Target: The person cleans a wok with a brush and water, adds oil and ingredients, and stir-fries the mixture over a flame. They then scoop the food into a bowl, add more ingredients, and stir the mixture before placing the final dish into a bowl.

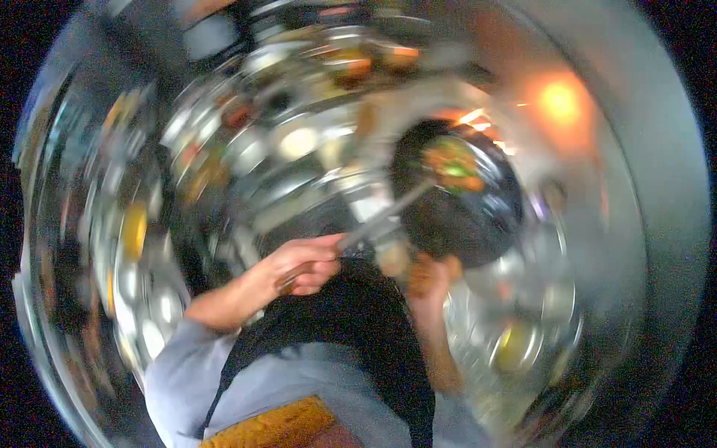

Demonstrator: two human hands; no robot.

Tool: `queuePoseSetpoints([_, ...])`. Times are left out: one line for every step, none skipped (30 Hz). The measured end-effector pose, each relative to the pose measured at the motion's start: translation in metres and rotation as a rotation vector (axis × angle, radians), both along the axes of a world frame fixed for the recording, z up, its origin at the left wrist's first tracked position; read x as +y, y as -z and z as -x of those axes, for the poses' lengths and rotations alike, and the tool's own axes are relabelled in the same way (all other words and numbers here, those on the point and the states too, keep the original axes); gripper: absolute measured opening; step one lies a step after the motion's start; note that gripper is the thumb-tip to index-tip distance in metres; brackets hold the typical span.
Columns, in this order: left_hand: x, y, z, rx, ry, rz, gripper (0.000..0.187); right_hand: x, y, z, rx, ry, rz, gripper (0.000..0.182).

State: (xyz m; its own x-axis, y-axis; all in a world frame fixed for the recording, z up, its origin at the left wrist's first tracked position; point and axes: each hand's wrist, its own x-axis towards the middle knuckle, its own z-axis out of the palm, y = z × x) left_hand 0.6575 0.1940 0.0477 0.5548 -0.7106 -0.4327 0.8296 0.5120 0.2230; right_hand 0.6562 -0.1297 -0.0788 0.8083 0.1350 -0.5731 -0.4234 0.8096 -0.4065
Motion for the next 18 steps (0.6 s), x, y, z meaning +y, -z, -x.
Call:
queuePoseSetpoints([-0.001,-0.008,0.029,-0.056,-0.096,0.023,0.051,-0.029,0.028,-0.017,-0.194,-0.19,-0.35,0.021])
queuePoseSetpoints([-0.001,-0.015,0.061,-0.078,-0.207,0.01,0.056,-0.015,0.012,-0.025,-0.386,-0.004,0.404,0.013])
queuePoseSetpoints([-0.003,-0.013,0.093,-0.081,-0.31,0.014,0.053,-0.015,-0.015,-0.033,-0.057,-0.003,0.254,0.014])
queuePoseSetpoints([-0.002,-0.022,0.13,-0.065,-0.434,0.033,0.055,-0.036,0.006,-0.046,-0.125,-0.067,0.348,0.017])
queuePoseSetpoints([-0.004,-0.035,0.156,-0.069,-0.502,0.051,0.057,-0.056,0.024,-0.059,-0.209,-0.072,0.433,0.021])
queuePoseSetpoints([-0.006,-0.04,0.186,-0.065,-0.567,0.041,0.057,-0.053,0.023,-0.065,-0.217,-0.137,0.419,0.021])
queuePoseSetpoints([-0.004,-0.044,0.214,-0.082,-0.7,0.03,0.06,-0.047,0.018,-0.076,-0.131,-0.083,0.461,0.025])
queuePoseSetpoints([-0.007,-0.046,0.245,-0.099,-0.829,0.021,0.062,-0.043,0.015,-0.083,-0.047,-0.025,0.508,0.029])
queuePoseSetpoints([-0.011,-0.051,0.281,-0.057,-0.939,-0.021,0.066,-0.043,0.018,-0.084,-0.063,-0.072,0.508,0.029])
queuePoseSetpoints([-0.014,-0.057,0.312,-0.079,-1.042,-0.091,0.066,-0.044,0.024,-0.085,-0.082,-0.095,0.468,0.03])
queuePoseSetpoints([-0.018,-0.062,0.342,-0.097,-1.131,-0.164,0.066,-0.048,0.032,-0.083,-0.092,-0.108,0.427,0.032])
queuePoseSetpoints([-0.03,-0.062,0.368,-0.051,-1.244,-0.217,0.064,-0.056,0.043,-0.09,-0.083,-0.141,0.475,0.03])
queuePoseSetpoints([-0.033,-0.059,0.393,-0.003,-1.351,-0.265,0.063,-0.055,0.047,-0.09,-0.082,-0.158,0.472,0.03])
queuePoseSetpoints([-0.033,-0.056,0.417,0.004,-1.436,-0.315,0.062,-0.049,0.043,-0.086,-0.066,-0.146,0.487,0.029])
queuePoseSetpoints([-0.033,-0.055,0.437,0.009,-1.518,-0.364,0.061,-0.046,0.039,-0.082,-0.053,-0.129,0.502,0.029])
queuePoseSetpoints([-0.032,-0.058,0.454,0.084,-1.591,-0.449,0.059,-0.044,0.037,-0.081,-0.058,-0.137,0.498,0.029])
queuePoseSetpoints([-0.027,-0.063,0.462,0.081,-1.651,-0.545,0.058,-0.041,0.036,-0.083,-0.029,-0.083,0.491,0.032])
queuePoseSetpoints([-0.02,-0.064,0.474,0.141,-1.676,-0.693,0.058,-0.04,0.036,-0.084,0.003,-0.028,0.486,0.036])
